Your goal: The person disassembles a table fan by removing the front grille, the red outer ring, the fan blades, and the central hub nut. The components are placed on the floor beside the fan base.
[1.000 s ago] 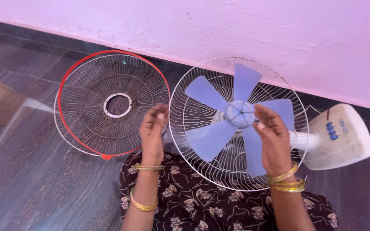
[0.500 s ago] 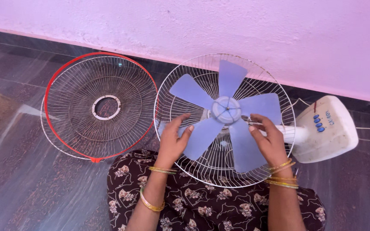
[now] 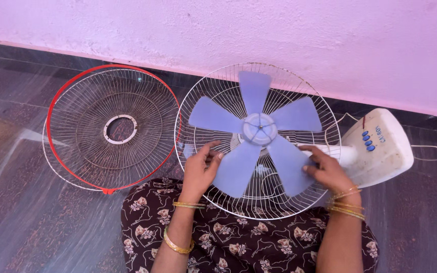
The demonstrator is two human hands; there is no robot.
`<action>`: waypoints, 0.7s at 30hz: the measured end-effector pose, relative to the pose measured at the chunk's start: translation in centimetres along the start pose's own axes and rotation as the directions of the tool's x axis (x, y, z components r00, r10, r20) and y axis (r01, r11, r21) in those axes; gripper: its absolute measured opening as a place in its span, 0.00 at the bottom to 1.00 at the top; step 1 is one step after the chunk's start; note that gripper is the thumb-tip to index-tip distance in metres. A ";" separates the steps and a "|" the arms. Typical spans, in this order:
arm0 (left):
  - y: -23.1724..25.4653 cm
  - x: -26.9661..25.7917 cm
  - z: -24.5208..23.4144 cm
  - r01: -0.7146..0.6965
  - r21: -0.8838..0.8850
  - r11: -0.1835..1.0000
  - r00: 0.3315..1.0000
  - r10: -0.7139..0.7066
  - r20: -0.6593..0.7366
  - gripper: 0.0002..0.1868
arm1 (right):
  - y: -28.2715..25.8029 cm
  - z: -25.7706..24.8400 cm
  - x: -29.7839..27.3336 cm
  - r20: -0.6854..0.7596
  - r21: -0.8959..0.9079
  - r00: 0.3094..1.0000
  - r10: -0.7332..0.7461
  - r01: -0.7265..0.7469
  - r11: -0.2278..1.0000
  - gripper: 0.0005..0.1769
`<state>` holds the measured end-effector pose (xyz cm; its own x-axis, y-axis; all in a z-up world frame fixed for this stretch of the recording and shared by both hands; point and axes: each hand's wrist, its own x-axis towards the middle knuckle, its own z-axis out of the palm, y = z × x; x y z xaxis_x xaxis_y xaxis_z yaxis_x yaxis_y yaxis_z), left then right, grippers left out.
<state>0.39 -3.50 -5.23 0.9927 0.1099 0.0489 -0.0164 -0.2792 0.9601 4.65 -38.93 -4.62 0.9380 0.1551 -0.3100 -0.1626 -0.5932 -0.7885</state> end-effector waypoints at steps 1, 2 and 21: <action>0.0 0.0 0.0 0.015 0.039 0.999 1.000 -0.015 -0.009 0.20 | 0.2 -0.1 0.1 -0.099 -0.017 0.995 0.017 -0.019 1.000 0.33; -0.1 0.0 0.1 0.030 0.077 0.997 0.999 -0.029 -0.019 0.20 | 0.2 -0.2 0.3 -0.198 -0.032 0.980 0.033 -0.040 0.999 0.30; -1.1 0.3 -0.2 -0.134 0.252 0.958 0.943 0.202 -0.266 0.24 | -6.7 7.8 -1.2 0.330 0.051 0.940 -0.092 0.080 0.996 0.28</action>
<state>0.66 -2.99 -6.24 0.9009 0.3006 0.3130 -0.1189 -0.5227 0.8442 2.18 -28.95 -3.13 0.7952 0.4610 -0.3938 -0.1027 -0.5377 -0.8369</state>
